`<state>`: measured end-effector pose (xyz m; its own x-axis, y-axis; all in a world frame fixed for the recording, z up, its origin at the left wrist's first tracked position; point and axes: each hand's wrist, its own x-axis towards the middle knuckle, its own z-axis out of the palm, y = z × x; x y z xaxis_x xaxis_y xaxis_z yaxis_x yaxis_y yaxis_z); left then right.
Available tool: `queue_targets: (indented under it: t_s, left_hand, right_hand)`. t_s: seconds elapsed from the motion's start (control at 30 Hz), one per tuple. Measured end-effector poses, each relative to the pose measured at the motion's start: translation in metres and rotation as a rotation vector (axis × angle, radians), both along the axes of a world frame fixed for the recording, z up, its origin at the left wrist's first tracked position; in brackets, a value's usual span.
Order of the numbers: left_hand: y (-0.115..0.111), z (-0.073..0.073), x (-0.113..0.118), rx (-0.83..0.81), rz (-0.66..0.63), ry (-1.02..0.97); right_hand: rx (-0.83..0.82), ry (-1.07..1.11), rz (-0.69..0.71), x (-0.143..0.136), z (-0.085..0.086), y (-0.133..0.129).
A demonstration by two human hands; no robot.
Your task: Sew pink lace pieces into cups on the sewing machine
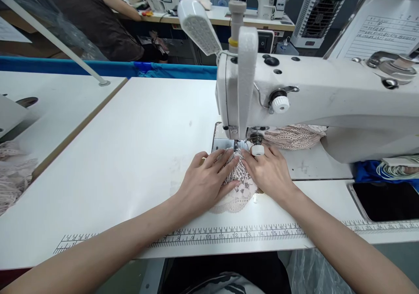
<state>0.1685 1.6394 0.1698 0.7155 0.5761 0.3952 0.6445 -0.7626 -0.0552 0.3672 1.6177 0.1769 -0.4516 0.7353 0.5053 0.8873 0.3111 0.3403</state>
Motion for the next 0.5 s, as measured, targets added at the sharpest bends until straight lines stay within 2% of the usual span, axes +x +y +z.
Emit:
queue_targets:
  t_s: [0.13,0.2,0.3,0.37,0.43,0.5]
  left_hand:
    - [0.002,0.003,-0.001,0.037,-0.021,-0.009]
    - [0.003,0.006,-0.001,0.073,-0.050,-0.026]
    - [0.005,0.010,-0.002,0.156,-0.136,-0.066]
    - [0.005,0.013,-0.004,0.194,-0.219,-0.106]
    - [0.006,0.015,-0.007,0.221,-0.280,-0.137]
    - [0.011,0.012,-0.012,0.193,-0.291,-0.134]
  right_hand:
    - [-0.010,0.021,0.007,0.001,-0.003,0.002]
    - [-0.042,0.023,0.036,0.002,0.001,0.001]
    - [-0.179,-0.020,0.055,0.004,0.019,-0.008]
    - [-0.244,-0.024,0.020,0.008,0.036,-0.021]
    - [-0.182,0.048,0.003,0.015,0.049,-0.042]
    - [-0.029,0.198,0.039,0.028,0.050,-0.070]
